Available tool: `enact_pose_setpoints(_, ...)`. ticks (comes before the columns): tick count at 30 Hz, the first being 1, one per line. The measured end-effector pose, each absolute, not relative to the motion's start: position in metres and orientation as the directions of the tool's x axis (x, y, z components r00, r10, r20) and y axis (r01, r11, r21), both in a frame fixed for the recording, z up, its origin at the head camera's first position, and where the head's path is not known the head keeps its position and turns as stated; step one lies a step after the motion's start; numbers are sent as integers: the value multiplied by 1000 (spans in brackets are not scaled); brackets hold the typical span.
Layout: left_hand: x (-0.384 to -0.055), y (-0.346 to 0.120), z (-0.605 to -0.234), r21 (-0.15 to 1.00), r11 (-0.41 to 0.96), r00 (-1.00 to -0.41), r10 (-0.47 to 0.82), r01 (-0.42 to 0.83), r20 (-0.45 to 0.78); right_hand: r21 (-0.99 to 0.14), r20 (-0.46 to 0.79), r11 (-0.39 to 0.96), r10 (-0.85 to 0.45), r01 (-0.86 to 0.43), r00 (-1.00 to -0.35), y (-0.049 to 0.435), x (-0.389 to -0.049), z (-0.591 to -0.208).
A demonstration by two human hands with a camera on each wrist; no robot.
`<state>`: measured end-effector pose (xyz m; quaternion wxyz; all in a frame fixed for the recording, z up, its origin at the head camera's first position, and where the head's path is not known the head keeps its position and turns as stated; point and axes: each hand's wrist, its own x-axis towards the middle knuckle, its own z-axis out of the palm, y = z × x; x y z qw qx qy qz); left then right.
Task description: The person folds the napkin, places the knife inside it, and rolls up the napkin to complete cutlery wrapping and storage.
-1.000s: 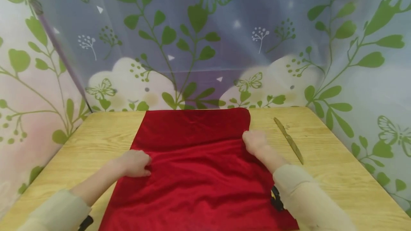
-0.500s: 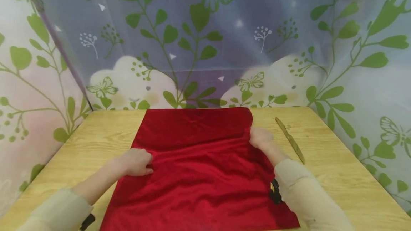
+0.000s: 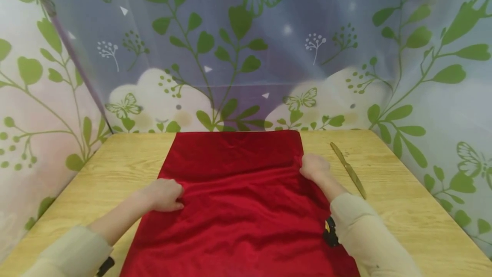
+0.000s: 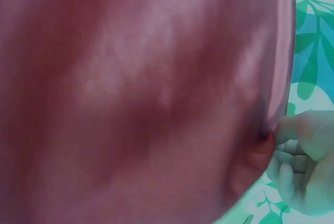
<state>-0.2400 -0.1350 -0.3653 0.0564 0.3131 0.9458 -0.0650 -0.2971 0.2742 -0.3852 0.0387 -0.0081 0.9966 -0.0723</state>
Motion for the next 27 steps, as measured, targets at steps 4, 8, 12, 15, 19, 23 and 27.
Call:
enact_pose_setpoints(4,-239,-135,-365,-86,798,-800,581,596,-151,1,16,998,-58,-58,-998,282,-297,-387)
enact_pose_setpoints(8,-238,-134,-364,-82,792,-794,591,605,-144,123,23,986,-120,-116,-993,288,-294,-386)
enact_pose_setpoints(12,-240,-136,-364,-106,791,-796,590,603,-134,132,-30,975,-175,-177,-984,288,-289,-382)
enact_pose_setpoints(15,-244,-138,-365,-131,802,-812,572,583,-112,117,-47,954,-274,-277,-961,284,-286,-377)
enact_pose_setpoints(19,-252,-140,-367,-120,819,-827,552,561,-106,115,-91,898,-415,-424,-905,278,-283,-371)
enact_pose_setpoints(23,-258,-140,-367,-95,830,-832,533,550,-155,92,-138,887,-439,-453,-888,276,-280,-372)
enact_pose_setpoints(27,-261,-142,-368,-86,832,-831,530,548,-168,55,-155,895,-431,-444,-889,277,-277,-373)
